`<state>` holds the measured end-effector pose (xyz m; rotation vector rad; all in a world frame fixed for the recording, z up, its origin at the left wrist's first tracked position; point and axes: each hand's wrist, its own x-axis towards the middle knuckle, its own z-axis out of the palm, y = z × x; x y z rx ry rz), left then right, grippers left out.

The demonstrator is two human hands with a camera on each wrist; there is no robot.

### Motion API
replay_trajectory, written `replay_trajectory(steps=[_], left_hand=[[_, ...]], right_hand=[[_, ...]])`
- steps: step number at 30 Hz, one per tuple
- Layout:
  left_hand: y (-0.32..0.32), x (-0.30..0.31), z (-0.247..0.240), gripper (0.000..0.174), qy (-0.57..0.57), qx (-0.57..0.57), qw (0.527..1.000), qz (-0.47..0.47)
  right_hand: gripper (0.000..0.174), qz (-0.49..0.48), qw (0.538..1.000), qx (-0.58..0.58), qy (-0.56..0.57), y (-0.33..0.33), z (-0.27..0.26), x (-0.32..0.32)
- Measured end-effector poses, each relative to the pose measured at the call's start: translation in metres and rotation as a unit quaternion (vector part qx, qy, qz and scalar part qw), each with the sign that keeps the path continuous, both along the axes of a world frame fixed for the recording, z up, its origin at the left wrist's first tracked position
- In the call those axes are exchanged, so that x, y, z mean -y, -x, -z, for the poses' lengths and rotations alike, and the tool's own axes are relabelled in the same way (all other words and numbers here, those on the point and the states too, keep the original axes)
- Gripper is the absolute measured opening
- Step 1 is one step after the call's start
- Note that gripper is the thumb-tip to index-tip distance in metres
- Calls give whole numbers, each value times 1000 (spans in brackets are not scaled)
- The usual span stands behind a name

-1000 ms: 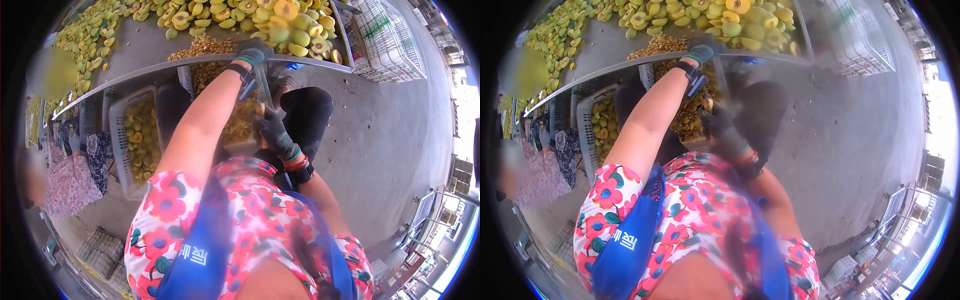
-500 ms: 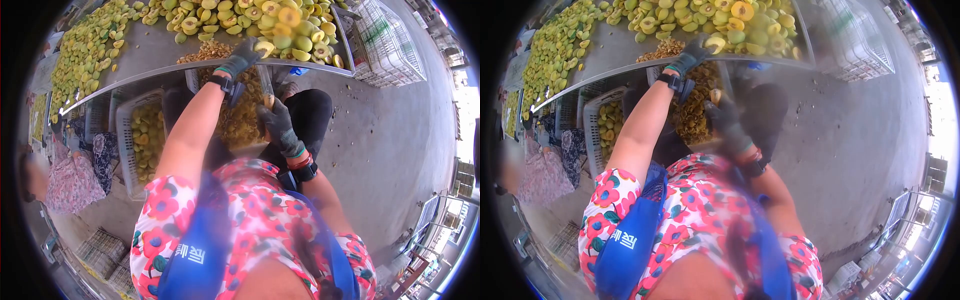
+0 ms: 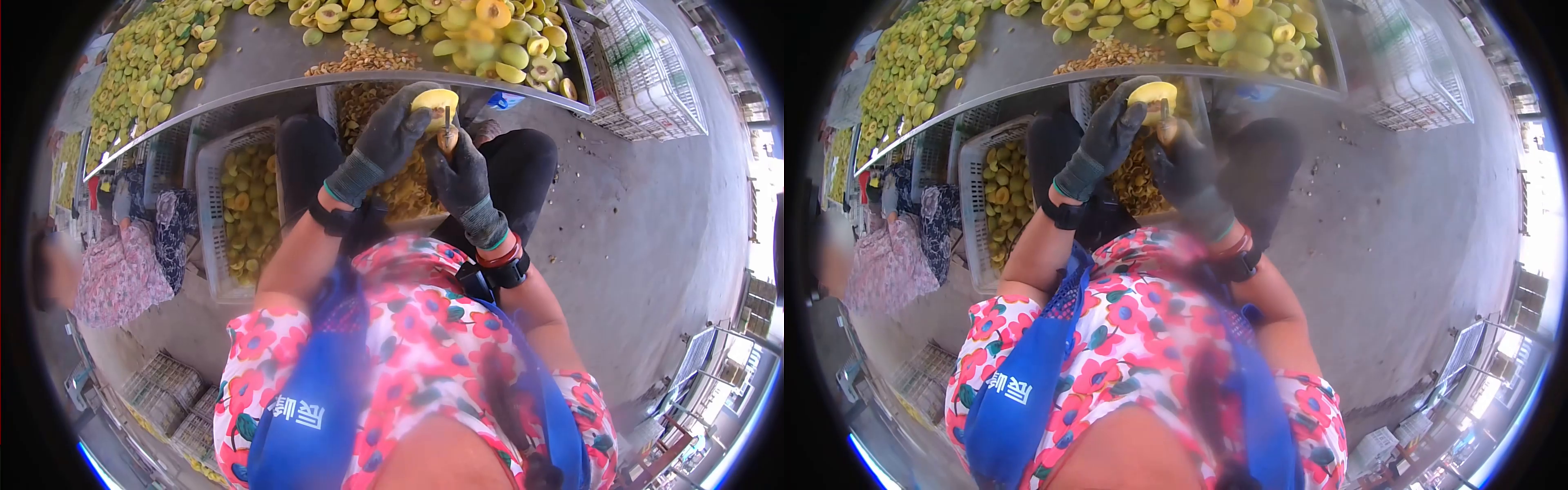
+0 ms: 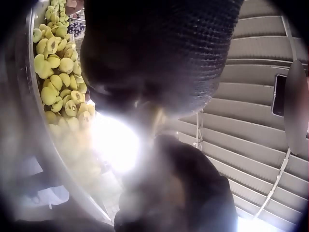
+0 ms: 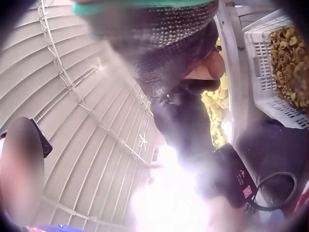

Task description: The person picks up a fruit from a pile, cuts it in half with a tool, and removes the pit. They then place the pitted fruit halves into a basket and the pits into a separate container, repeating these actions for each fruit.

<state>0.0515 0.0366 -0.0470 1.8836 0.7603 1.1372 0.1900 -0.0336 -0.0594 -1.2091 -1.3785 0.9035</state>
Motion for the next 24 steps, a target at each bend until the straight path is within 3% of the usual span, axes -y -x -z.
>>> replay_trajectory(steps=[5,7,10,12,15,17,18,20,24], left_hand=[[-5,14,3,35,-28,-17,997,-67],[-4,15,13,35,-5,-1,998,-64],[-1,19,9,34,16,14,999,-46],[4,23,8,33,51,36,998,-20],[9,22,7,32,130,92,987,27],[11,26,-1,32,177,130,975,42],[14,31,-1,34,112,95,988,-40],[24,36,-1,38,41,38,985,-165],[89,21,-18,37,96,-29,951,-292]], right_hand=[[14,-29,997,3,74,6,7,6],[12,-80,988,-73,107,7,5,9],[11,-178,920,-273,217,5,-7,13],[9,-238,839,-358,334,-4,-19,17],[8,-287,761,-411,412,-10,-25,13],[10,-301,744,-445,398,-8,-19,14],[10,-309,734,-461,391,-3,-21,14],[10,-328,793,-393,331,5,-31,17],[9,-331,881,-287,179,21,-12,14]])
